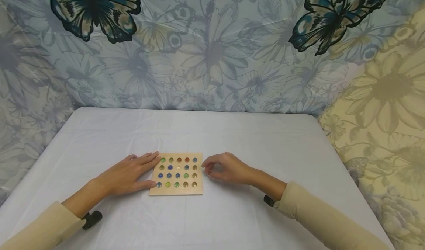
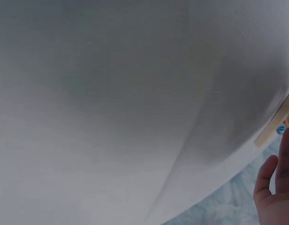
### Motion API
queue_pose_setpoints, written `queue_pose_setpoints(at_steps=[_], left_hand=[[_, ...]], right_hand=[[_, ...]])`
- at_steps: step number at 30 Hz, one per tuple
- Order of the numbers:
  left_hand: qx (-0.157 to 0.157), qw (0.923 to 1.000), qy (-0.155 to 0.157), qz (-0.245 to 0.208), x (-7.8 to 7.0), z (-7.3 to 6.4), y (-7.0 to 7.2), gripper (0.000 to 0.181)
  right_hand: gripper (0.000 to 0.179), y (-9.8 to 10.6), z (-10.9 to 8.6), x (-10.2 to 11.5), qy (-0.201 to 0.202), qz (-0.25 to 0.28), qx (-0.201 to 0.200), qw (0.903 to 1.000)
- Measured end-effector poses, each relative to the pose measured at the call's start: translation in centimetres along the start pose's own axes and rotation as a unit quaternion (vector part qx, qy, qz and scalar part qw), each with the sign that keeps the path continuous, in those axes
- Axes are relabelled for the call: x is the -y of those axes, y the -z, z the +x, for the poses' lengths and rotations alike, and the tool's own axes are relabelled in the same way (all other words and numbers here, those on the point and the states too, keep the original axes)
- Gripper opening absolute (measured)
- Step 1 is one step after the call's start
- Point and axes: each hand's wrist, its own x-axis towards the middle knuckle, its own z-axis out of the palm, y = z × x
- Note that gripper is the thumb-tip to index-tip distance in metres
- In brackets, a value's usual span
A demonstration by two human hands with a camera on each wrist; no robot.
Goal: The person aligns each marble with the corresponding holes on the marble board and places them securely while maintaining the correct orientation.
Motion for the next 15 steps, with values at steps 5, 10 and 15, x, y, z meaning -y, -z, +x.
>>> queue_pose_setpoints(at_steps=[5, 10, 15], left_hand=[[0.000, 1.0000, 0.001, 0.000, -0.1, 0.0, 0.1, 0.082], [-0.002, 1.0000, -0.001, 0.000, -0.1, 0.0, 0.1, 0.082], [0.001, 1.0000, 0.000, -0.001, 0.0, 0.0, 0.0, 0.082]], right_hand=[[0.031, -0.7, 1.5, 0.5, 0.012, -0.011, -0.017, 0.9997], [0.031, -1.3, 2.8, 1.0, 0.012, -0.003, -0.021, 0.9997], [0.029, -1.8, 4.0, 1.6, 0.022, 0.003, -0.029, 0.9993]])
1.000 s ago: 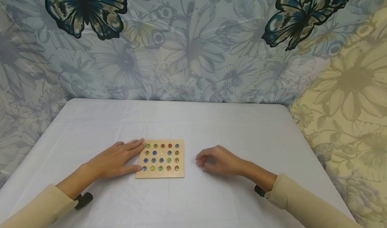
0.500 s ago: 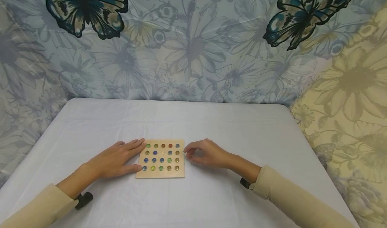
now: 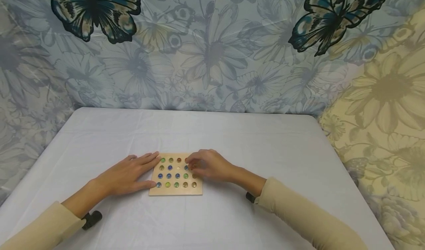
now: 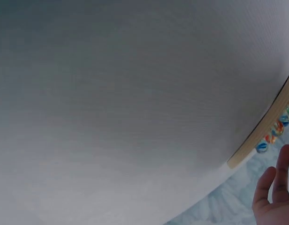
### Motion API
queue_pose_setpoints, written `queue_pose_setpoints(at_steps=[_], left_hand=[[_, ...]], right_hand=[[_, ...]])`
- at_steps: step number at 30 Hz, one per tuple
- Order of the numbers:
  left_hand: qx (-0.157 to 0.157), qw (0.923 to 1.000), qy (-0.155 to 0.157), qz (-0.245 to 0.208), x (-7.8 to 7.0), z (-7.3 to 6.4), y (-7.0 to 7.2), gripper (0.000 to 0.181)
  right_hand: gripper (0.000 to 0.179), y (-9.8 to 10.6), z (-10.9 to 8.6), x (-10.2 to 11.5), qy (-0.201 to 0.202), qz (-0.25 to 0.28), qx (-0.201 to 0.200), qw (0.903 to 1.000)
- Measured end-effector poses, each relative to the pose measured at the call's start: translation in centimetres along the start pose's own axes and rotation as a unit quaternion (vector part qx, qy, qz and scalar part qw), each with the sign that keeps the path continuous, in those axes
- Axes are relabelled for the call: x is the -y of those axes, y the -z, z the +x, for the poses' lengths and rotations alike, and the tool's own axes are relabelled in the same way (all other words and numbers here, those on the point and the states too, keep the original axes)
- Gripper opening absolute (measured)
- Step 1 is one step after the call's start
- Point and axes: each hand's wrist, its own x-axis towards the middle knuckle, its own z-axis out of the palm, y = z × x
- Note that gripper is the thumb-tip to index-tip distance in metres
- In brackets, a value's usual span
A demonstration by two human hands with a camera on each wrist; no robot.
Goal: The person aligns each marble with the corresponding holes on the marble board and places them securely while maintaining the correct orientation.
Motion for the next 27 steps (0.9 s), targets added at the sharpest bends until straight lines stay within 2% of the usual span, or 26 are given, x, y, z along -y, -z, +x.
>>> queue_pose_setpoints(at_steps=[5, 13, 27], left_hand=[[0.003, 1.0000, 0.001, 0.004, 0.0, 0.0, 0.0, 0.083], [0.005, 1.0000, 0.001, 0.001, 0.0, 0.0, 0.1, 0.083], [0.002, 1.0000, -0.004, 0.003, 0.1, 0.0, 0.0, 0.082]], right_hand=[[0.029, -0.7, 1.3, 0.4, 0.000, -0.002, -0.006, 1.0000], [0.029, -1.6, 3.4, 0.7, -0.004, -0.001, 0.005, 1.0000], [0.027, -2.2, 4.5, 0.7, -0.019, -0.033, 0.044, 0.9983]])
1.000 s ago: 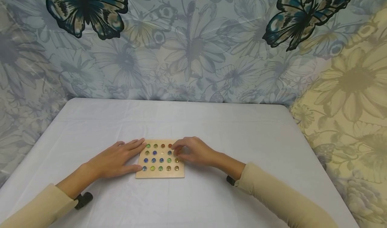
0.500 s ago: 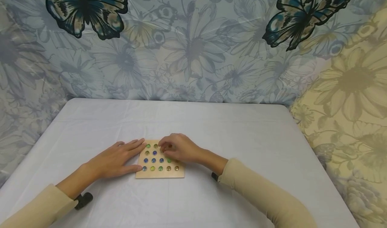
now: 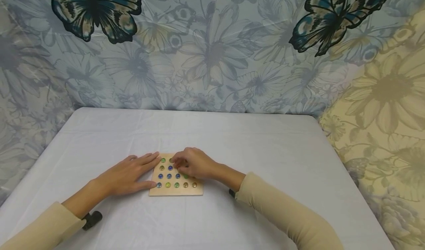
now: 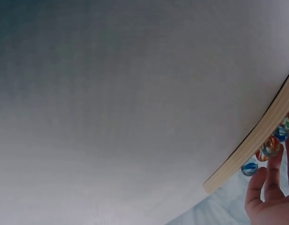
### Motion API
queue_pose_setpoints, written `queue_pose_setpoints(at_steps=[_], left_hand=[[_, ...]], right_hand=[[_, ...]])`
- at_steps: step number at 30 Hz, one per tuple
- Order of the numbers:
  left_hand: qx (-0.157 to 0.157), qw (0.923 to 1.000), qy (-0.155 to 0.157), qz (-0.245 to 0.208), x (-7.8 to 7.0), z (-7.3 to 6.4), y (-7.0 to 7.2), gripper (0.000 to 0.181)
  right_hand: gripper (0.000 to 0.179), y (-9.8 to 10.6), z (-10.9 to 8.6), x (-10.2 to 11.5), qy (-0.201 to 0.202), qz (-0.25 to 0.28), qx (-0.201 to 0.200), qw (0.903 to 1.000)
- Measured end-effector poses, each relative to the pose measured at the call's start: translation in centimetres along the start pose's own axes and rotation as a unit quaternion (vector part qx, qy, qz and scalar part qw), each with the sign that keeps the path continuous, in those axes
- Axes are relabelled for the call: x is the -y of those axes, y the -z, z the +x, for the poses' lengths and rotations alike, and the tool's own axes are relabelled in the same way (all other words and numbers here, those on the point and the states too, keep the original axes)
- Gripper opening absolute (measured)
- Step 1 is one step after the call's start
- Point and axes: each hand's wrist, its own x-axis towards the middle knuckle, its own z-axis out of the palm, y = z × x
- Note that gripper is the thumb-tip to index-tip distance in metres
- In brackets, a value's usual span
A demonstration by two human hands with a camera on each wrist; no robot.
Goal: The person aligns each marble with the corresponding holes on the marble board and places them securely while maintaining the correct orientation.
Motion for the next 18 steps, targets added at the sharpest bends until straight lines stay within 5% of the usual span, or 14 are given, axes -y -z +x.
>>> queue_pose_setpoints(at_steps=[11, 18], left_hand=[[-0.002, 0.9998, 0.010, 0.017, -0.1, 0.2, 0.2, 0.081], [-0.072, 0.9970, 0.020, 0.021, 0.6, 0.6, 0.3, 0.070]], right_hand=[[0.030, 2.5, -1.6, -0.7, -0.010, -0.025, -0.071, 0.9971], [0.051, 5.4, -4.0, -3.3, -0.076, -0.120, -0.144, 0.9792]])
